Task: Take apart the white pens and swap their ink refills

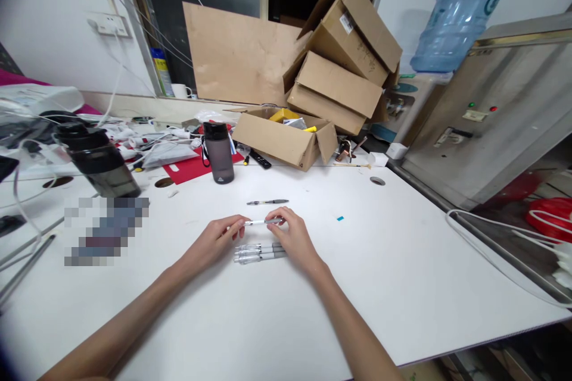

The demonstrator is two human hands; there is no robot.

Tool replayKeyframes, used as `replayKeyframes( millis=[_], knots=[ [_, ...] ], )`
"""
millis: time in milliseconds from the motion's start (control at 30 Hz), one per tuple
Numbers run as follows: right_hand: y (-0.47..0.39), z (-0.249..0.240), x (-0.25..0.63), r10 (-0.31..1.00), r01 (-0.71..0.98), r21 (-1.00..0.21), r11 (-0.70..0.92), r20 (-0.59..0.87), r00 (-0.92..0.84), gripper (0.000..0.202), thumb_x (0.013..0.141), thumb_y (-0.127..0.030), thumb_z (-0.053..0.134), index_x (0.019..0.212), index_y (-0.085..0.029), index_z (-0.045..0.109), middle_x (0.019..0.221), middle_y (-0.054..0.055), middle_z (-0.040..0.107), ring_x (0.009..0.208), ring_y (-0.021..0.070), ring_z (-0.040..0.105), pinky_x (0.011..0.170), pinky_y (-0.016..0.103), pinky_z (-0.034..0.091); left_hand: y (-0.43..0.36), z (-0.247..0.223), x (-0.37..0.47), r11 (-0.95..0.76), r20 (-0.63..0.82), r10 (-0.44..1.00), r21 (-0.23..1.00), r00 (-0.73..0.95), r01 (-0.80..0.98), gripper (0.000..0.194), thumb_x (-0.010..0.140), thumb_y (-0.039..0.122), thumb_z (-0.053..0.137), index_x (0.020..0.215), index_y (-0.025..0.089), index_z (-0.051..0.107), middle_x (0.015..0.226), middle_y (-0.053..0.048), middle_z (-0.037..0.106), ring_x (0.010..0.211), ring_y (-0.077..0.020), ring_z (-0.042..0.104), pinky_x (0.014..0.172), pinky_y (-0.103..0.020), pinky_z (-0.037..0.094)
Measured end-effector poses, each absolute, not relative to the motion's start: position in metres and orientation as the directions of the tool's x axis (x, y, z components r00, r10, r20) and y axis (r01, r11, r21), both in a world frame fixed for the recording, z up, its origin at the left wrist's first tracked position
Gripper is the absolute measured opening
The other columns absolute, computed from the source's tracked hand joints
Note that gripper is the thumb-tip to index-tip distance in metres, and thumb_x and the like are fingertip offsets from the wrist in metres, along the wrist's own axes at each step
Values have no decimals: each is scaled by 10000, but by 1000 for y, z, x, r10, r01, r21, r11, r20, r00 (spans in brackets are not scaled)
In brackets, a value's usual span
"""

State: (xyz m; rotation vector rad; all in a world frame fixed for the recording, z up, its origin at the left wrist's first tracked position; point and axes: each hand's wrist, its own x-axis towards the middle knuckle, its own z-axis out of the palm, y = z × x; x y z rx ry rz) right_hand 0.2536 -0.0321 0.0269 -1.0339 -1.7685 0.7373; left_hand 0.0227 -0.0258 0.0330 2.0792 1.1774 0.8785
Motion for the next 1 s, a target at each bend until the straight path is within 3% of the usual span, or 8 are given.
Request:
replayKeyframes(
  millis=[67, 200, 367, 533, 667, 833, 1000],
  knots=[
    [-32, 27, 253, 892, 297, -843, 449, 405, -199, 143, 925, -332, 634, 993, -228, 705, 1050, 38, 715, 1007, 211, 640, 925, 332, 469, -26, 32, 23, -433, 253, 886, 751, 388, 499, 468, 1048, 471, 346, 778, 212, 627, 744, 3, 596, 723, -191, 556, 733, -284, 403],
    [-31, 24, 252, 937, 259, -907, 331, 283, -207, 231, 960, -390, 573, 916, -211, 712, 914, 35, 727, 871, 200, 665, 844, 331, 503, -26, 32, 23, -442, 250, 880, 741, 404, 505, 466, 1053, 468, 333, 779, 212, 609, 745, 3, 590, 726, -194, 550, 734, -284, 399],
    [-30, 23, 253, 893, 237, -867, 439, 392, -222, 141, 900, -304, 638, 992, -221, 706, 1060, 38, 712, 1042, 207, 644, 988, 348, 471, -28, 34, 23, -432, 244, 887, 741, 393, 514, 467, 1054, 469, 326, 782, 216, 609, 736, 5, 581, 723, -196, 551, 732, -283, 402],
    [-29, 23, 254, 938, 210, -925, 317, 273, -212, 208, 940, -382, 591, 959, -210, 706, 963, 40, 717, 878, 196, 672, 861, 339, 513, -28, 34, 24, -443, 255, 882, 739, 397, 508, 467, 1050, 464, 334, 774, 215, 615, 737, 4, 589, 728, -197, 560, 740, -283, 404],
    [-28, 23, 255, 897, 206, -882, 424, 378, -229, 126, 878, -302, 660, 966, -222, 702, 1059, 39, 710, 1056, 211, 646, 996, 353, 469, -29, 35, 25, -432, 256, 890, 738, 377, 519, 477, 1050, 477, 324, 778, 216, 616, 753, -2, 605, 737, -203, 562, 739, -286, 408],
    [-25, 19, 255, 946, 192, -937, 293, 256, -198, 215, 921, -391, 620, 983, -209, 716, 997, 47, 718, 926, 208, 676, 883, 350, 514, -30, 36, 25, -439, 249, 884, 734, 397, 518, 498, 1051, 501, 304, 784, 217, 613, 767, -6, 610, 754, -209, 573, 757, -292, 414],
    [-25, 20, 256, 932, 208, -916, 343, 304, -198, 230, 863, -325, 692, 1071, -229, 713, 1152, 47, 712, 1067, 214, 651, 973, 355, 482, -32, 36, 25, -424, 235, 887, 754, 397, 501, 491, 1052, 495, 309, 785, 217, 612, 763, -3, 597, 741, -203, 561, 753, -292, 407]
  ],
)
